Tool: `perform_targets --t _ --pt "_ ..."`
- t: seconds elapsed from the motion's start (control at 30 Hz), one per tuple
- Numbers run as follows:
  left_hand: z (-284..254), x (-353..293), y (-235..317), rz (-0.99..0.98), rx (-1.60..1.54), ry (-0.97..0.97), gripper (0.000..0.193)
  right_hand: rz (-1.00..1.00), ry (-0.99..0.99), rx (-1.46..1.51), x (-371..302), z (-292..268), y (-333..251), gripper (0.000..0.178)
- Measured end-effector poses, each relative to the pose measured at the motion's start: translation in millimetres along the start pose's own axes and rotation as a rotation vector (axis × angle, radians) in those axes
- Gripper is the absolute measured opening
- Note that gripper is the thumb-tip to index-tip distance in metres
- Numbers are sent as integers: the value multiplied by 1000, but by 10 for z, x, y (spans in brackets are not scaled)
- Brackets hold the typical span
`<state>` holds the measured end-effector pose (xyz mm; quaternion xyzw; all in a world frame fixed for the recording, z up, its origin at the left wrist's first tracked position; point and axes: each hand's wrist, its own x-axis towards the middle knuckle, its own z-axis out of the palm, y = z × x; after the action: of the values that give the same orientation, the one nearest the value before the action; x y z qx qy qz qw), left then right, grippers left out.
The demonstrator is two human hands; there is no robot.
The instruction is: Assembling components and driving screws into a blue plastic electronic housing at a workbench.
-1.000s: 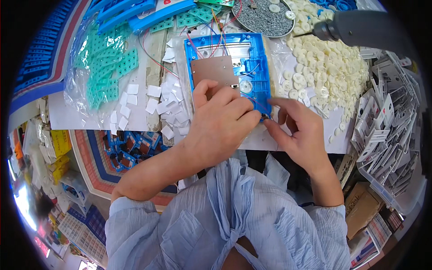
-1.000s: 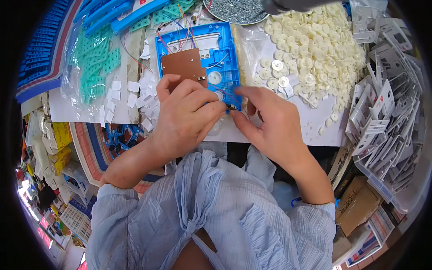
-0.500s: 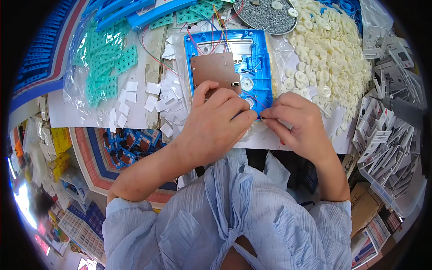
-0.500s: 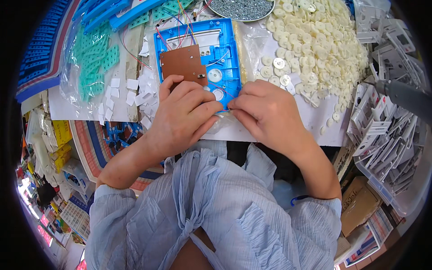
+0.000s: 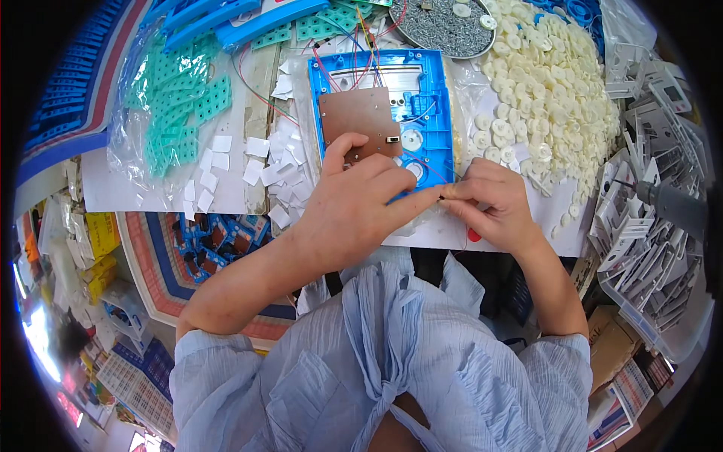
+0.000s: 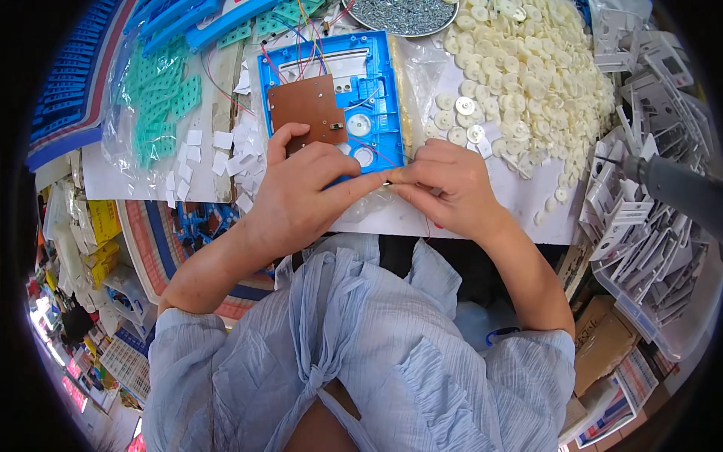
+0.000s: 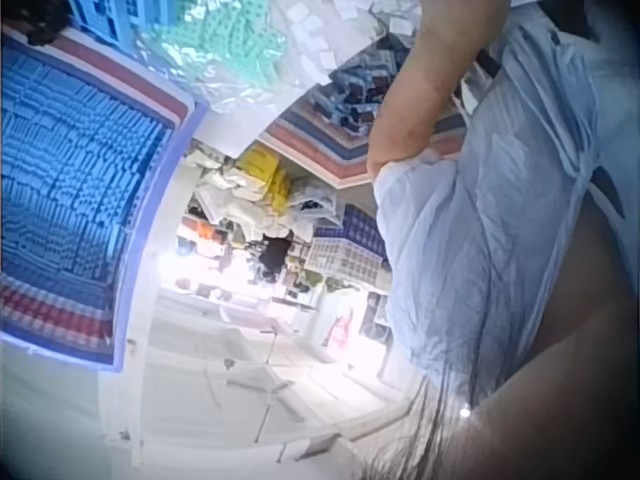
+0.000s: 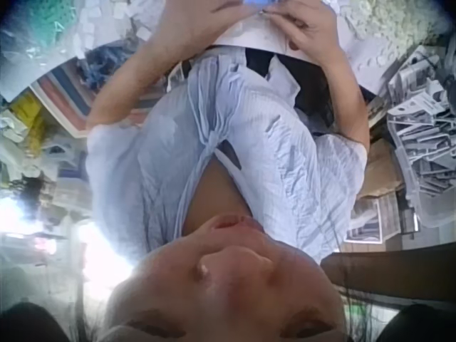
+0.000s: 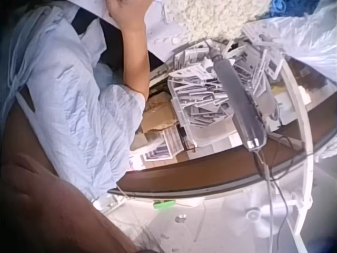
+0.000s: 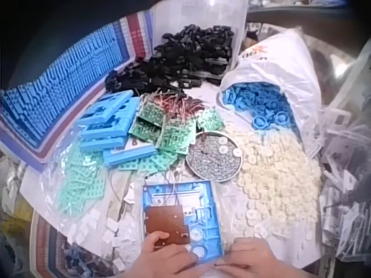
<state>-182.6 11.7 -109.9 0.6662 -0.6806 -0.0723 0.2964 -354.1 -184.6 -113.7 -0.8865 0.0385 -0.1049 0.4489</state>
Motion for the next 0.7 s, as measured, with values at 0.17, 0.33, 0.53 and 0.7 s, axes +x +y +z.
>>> perform_targets --t 0.17,0.33,0.53,0.7 --pt "44 -34 -28 93 48 32 37 119 -18 61 12 -38 -126 11" --pt "8 -28 3 106 110 -5 36 475 -94 153 120 -73 -308 8" --pt "28 -24 69 129 200 -24 35 453 -167 -25 206 -117 -401 9" --pt "-51 46 28 82 98 -34 30 474 -154 -58 618 -183 -532 11"
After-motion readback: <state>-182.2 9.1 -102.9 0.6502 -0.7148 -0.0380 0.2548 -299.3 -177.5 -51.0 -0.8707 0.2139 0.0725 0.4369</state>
